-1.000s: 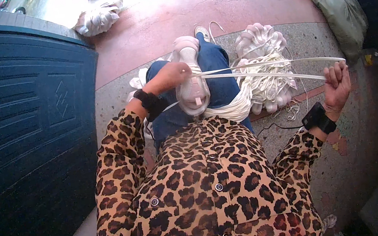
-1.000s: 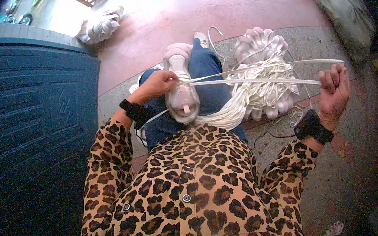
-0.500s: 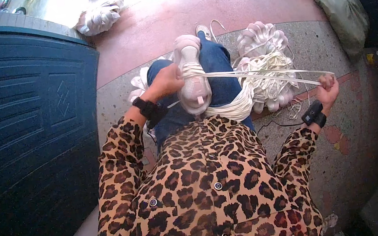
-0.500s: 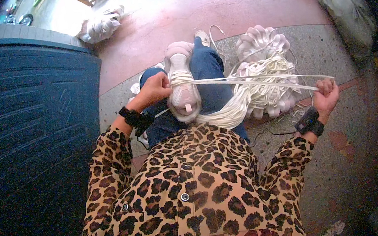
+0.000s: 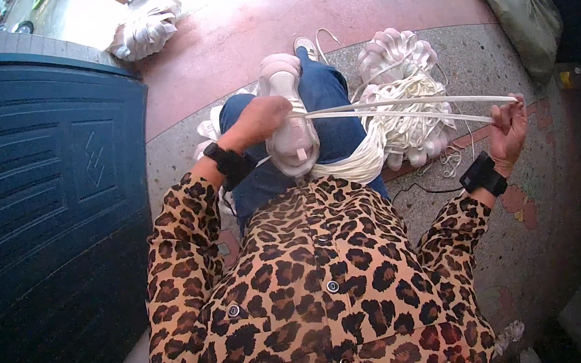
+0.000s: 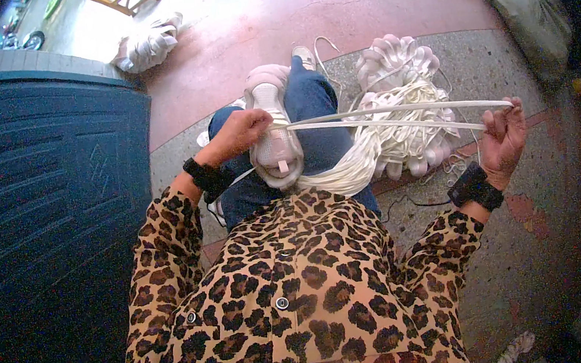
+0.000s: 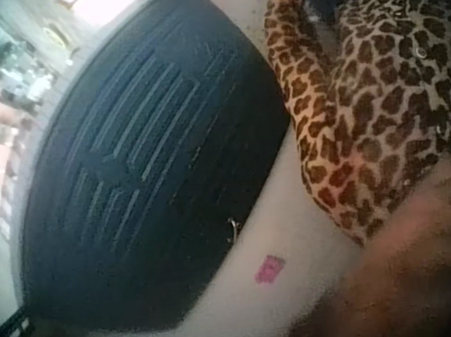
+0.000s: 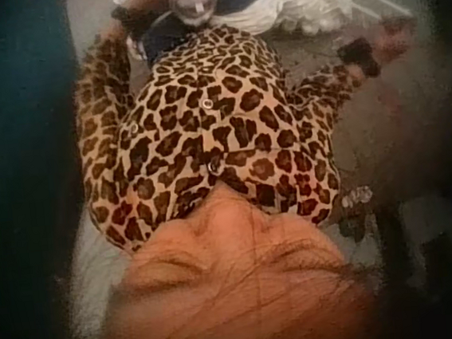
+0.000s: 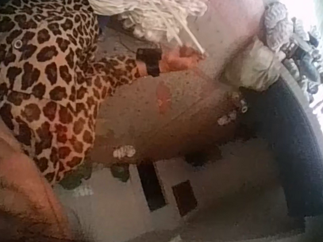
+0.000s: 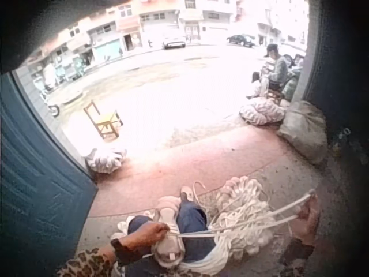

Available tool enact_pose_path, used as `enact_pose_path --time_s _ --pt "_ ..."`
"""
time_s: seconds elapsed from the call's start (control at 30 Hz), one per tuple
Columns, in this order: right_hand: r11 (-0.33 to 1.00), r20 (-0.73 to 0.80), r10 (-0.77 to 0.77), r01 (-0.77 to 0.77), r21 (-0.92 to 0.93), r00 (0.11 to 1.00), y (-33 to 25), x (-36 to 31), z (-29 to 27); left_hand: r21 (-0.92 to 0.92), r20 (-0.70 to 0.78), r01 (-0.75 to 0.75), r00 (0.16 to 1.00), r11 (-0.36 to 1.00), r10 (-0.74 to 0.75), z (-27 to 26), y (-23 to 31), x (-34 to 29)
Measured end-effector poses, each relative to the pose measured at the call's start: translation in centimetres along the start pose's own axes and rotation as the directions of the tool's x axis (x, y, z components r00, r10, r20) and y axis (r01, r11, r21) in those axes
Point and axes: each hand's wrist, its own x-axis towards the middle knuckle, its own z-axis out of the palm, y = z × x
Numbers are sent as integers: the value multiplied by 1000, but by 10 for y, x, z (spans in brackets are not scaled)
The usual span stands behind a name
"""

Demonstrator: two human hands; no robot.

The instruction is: Lacing a pair of white sneakers while sitting down.

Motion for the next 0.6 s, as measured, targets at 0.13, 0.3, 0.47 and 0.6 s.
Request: enact_pose_path --time_s 0.13,0.3,0.47,0.6 --pt "999 116 -50 49 15 992 -7 -2 24 21 176 -35 984 999 31 -5 -4 4" --pt "985 318 -104 53 166 942 -10 16 59 21 314 -53 948 998 43 -15 6 9" --pt "999 163 6 -12 36 987 14 32 105 -121 329 -7 943 993 47 -34 0 1" --pt "880 7 261 -235 -414 965 93 32 107 -679 121 45 991 733 52 -104 -10 -38"
